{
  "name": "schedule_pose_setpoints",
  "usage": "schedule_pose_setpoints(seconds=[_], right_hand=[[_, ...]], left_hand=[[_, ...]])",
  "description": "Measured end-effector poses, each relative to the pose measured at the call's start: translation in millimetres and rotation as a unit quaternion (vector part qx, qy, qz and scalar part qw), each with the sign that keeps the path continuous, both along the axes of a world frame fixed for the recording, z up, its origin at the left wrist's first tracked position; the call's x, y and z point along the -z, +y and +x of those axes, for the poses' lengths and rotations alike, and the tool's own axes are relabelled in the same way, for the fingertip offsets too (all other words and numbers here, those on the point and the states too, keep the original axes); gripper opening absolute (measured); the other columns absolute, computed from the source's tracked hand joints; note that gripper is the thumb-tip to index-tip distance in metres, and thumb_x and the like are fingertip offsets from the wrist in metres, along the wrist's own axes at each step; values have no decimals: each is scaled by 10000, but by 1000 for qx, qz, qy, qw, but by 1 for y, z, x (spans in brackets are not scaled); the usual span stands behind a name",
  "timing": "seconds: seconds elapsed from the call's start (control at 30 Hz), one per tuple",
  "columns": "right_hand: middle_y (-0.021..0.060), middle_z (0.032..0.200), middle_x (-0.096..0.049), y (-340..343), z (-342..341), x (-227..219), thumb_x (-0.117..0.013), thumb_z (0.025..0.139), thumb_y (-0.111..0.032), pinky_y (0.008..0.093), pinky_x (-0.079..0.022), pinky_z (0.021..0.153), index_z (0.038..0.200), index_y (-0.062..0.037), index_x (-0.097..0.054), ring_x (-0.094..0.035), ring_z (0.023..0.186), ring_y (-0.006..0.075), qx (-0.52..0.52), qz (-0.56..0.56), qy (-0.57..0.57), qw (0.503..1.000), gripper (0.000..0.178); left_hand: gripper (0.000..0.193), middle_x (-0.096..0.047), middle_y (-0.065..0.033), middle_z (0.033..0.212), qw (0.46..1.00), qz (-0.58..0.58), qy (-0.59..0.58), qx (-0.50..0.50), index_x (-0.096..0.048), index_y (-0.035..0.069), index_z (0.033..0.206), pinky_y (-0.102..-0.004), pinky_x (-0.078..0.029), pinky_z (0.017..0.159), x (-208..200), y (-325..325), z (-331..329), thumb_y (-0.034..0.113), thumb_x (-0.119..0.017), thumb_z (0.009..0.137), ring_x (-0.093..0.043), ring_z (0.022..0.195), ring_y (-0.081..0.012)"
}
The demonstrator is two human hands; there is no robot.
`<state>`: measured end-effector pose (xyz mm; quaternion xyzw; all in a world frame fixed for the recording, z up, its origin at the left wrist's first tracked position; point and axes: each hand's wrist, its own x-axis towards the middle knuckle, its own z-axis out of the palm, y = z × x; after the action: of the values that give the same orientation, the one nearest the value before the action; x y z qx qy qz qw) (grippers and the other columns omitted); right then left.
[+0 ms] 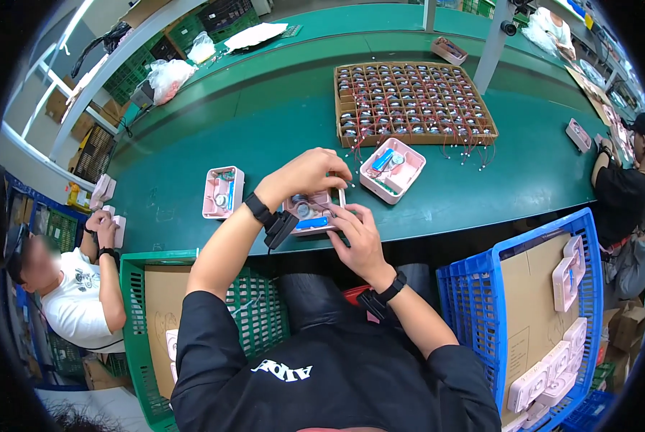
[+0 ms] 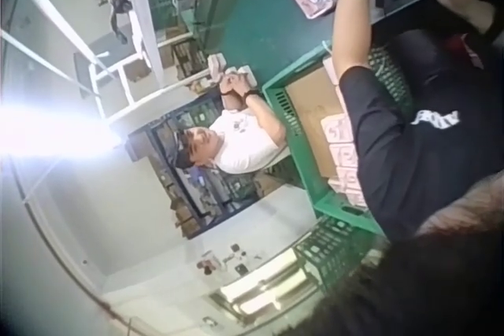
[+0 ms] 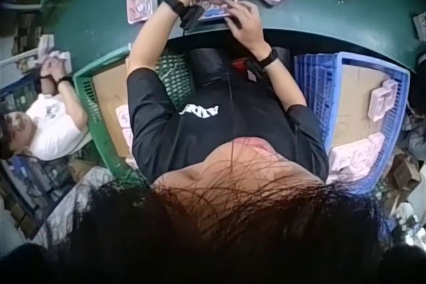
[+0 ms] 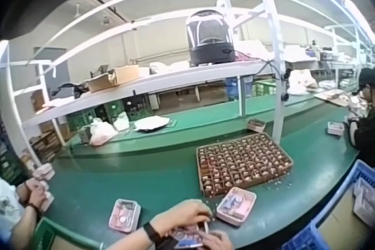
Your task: The person picks up a speaker from a tray and places it into a pink plastic housing, pressing it into position and routing the wires. They then press the wires into the housing by hand and set the assembly aside on the workbench.
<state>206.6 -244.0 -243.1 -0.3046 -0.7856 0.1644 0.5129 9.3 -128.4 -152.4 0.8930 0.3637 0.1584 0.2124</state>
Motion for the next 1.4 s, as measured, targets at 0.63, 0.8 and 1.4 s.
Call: schedule_pose_setpoints(seconds=[0.63, 0.8, 1.4], right_hand=[[82, 1260, -752, -5, 12, -27, -783, 808, 2, 431, -543, 842, 1061, -32, -717, -636, 984, 325, -23, 8, -140, 990, 264], [87, 1258, -751, -16, 8, -20, -733, 823, 33, 429, -544, 818, 1038, -6, -715, -635, 951, 315, -6, -4, -152, 988, 219], [104, 1250, -735, -19, -4, -26, -644, 791, 28, 419, -492, 779, 1055, 23, -695, -604, 915, 297, 30, -55, -165, 984, 269]], left_hand=[[201, -709, -43, 822, 985, 157, -67, -34, -824, 113, 1072, -379, -535, 748, 4, -57, -19, 138, -838, 873, -653, 789, -243], [185, -739, -64, 839, 993, 103, -59, -3, -816, 90, 1061, -388, -555, 744, 5, -60, -19, 134, -831, 882, -681, 795, -251], [139, -756, -76, 870, 995, 42, -86, 3, -790, 43, 976, -393, -572, 751, 11, -53, -24, 101, -825, 854, -677, 810, -270]])
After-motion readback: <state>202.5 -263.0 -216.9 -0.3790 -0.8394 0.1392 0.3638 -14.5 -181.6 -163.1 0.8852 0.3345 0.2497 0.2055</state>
